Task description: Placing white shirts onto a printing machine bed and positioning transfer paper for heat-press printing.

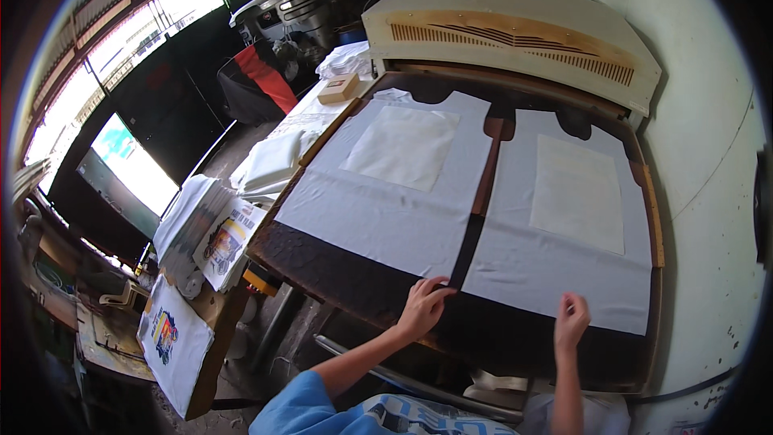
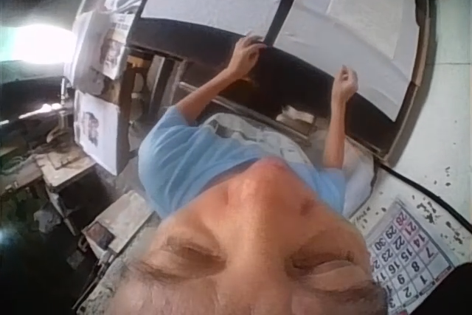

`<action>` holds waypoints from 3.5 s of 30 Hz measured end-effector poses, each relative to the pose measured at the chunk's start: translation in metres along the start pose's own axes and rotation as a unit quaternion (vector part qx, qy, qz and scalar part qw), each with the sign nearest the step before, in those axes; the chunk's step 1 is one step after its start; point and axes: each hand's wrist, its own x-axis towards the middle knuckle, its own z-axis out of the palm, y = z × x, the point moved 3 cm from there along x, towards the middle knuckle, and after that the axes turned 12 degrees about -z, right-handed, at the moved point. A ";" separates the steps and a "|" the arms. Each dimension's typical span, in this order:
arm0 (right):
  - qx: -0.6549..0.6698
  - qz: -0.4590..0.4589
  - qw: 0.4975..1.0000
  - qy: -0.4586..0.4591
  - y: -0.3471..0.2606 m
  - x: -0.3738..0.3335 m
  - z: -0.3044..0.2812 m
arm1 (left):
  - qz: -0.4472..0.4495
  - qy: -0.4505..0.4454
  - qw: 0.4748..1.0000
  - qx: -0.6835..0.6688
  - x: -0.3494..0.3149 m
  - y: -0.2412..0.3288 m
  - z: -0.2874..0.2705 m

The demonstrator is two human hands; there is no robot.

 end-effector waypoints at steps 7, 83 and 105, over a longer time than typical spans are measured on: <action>0.086 -0.077 0.978 -0.172 -0.175 -0.135 0.043 | -0.046 -0.019 0.998 -0.031 -0.111 -0.035 -0.092; -0.275 -0.235 0.898 -0.251 -0.015 0.221 0.401 | -0.465 0.186 0.793 0.346 -0.001 -0.298 -0.081; -0.375 -0.234 0.864 -0.241 0.081 0.398 0.511 | -0.610 0.312 0.667 0.294 0.037 -0.286 -0.089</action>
